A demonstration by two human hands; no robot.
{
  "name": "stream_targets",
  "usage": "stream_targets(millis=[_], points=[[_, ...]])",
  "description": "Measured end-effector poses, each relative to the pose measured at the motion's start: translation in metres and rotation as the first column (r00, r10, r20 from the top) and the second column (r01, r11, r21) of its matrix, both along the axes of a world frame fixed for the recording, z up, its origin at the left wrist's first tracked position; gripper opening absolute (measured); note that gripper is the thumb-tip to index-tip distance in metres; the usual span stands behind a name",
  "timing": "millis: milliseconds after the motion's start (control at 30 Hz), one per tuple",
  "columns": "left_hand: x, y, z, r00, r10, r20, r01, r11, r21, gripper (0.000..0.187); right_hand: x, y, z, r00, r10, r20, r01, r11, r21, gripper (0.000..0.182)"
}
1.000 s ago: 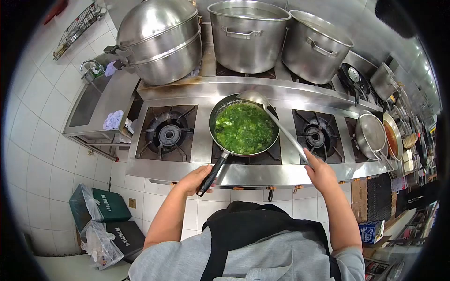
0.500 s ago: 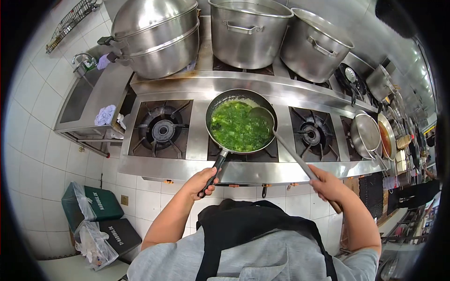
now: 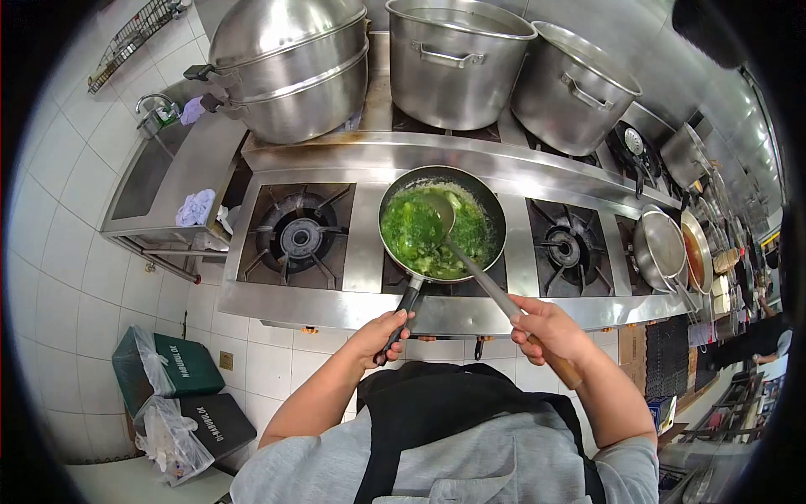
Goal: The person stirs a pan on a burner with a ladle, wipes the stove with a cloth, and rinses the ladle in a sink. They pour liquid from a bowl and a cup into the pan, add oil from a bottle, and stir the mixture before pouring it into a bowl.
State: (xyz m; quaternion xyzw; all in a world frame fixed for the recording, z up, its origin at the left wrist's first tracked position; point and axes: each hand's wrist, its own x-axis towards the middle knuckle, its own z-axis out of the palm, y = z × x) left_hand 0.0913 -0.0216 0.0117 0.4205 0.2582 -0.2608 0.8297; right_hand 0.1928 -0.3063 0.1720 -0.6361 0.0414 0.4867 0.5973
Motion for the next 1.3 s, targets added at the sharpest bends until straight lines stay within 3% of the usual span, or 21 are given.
stream_targets(millis=[33,133,167,233,300,367,467,567,700,767,800,833,900,1033,1167,1233,1267,1300], points=[[0.000,0.001,-0.001,1.000,0.001,0.002,-0.001,1.000,0.000,0.035,-0.001,0.001,-0.004,1.000,0.001,0.002,-0.001,1.000,0.000,0.058],[0.000,0.005,-0.003,1.000,0.004,-0.007,-0.005,0.998,-0.070,0.035,-0.007,-0.001,-0.009,0.856,0.257,0.448,-0.074,0.919,-0.386,0.062],[0.000,0.006,-0.003,1.000,-0.002,-0.004,0.002,0.995,-0.097,0.035,-0.008,-0.006,-0.012,0.857,0.257,0.446,-0.074,0.919,-0.388,0.062],[0.001,0.007,-0.004,1.000,-0.014,-0.004,0.013,0.992,-0.127,0.035,-0.006,-0.022,-0.023,0.594,0.468,0.655,0.031,0.799,-0.600,0.064],[0.002,0.008,-0.007,1.000,-0.029,-0.001,0.028,0.985,-0.168,0.035,-0.002,-0.031,-0.032,0.528,0.490,0.694,0.081,0.784,-0.615,0.064],[0.003,0.008,-0.006,0.999,-0.041,-0.007,0.039,0.983,-0.179,0.035,0.003,-0.039,-0.043,0.350,0.589,0.728,0.145,0.734,-0.663,0.063],[0.004,0.009,-0.010,0.998,-0.052,-0.018,0.048,0.977,-0.210,0.035,0.011,-0.044,-0.055,0.317,0.634,0.705,0.172,0.693,-0.700,0.063],[0.005,0.010,-0.010,0.998,-0.057,-0.023,0.050,0.970,-0.236,0.035,0.012,-0.050,-0.063,0.335,0.683,0.649,0.184,0.628,-0.756,0.062],[0.006,0.010,-0.012,0.998,-0.056,-0.019,0.049,0.967,-0.250,0.034,0.002,-0.062,-0.079,0.421,0.634,0.649,0.133,0.664,-0.735,0.063],[0.005,0.010,-0.013,0.998,-0.052,-0.022,0.045,0.968,-0.249,0.035,-0.008,-0.053,-0.076,0.690,0.338,0.641,0.045,0.863,-0.503,0.060],[0.006,0.010,-0.013,0.998,-0.051,-0.022,0.044,0.968,-0.245,0.035,-0.017,-0.045,-0.059,0.887,0.146,0.438,0.038,0.922,-0.385,0.058],[0.006,0.010,-0.012,0.998,-0.051,-0.022,0.044,0.969,-0.245,0.035,-0.021,-0.043,-0.054,0.887,0.146,0.438,0.038,0.922,-0.385,0.058],[0.005,0.009,-0.009,0.999,-0.038,-0.025,0.030,0.966,-0.259,0.035,-0.028,-0.042,-0.050,0.977,0.029,0.213,0.001,0.990,-0.140,0.061],[0.005,0.010,-0.014,0.999,-0.039,-0.005,0.036,0.956,-0.290,0.036,-0.036,-0.034,-0.028,1.000,-0.012,0.025,0.013,0.999,-0.039,0.061],[0.005,0.010,-0.017,1.000,-0.012,-0.011,0.007,0.930,-0.367,0.036,-0.037,-0.034,-0.017,1.000,-0.018,-0.021,0.018,1.000,0.009,0.061],[0.005,0.009,-0.023,1.000,0.003,-0.014,-0.008,0.909,-0.416,0.037,-0.038,-0.035,-0.017,0.986,0.069,0.151,-0.055,0.994,-0.096,0.059],[0.005,0.009,-0.027,0.999,0.028,-0.029,-0.038,0.886,-0.463,0.037,-0.039,-0.033,-0.015,0.986,0.072,0.150,-0.058,0.993,-0.099,0.059],[0.005,0.008,-0.030,0.998,0.052,-0.045,-0.068,0.859,-0.508,0.037,-0.039,-0.030,-0.010,0.949,0.135,0.283,-0.073,0.973,-0.221,0.058]])
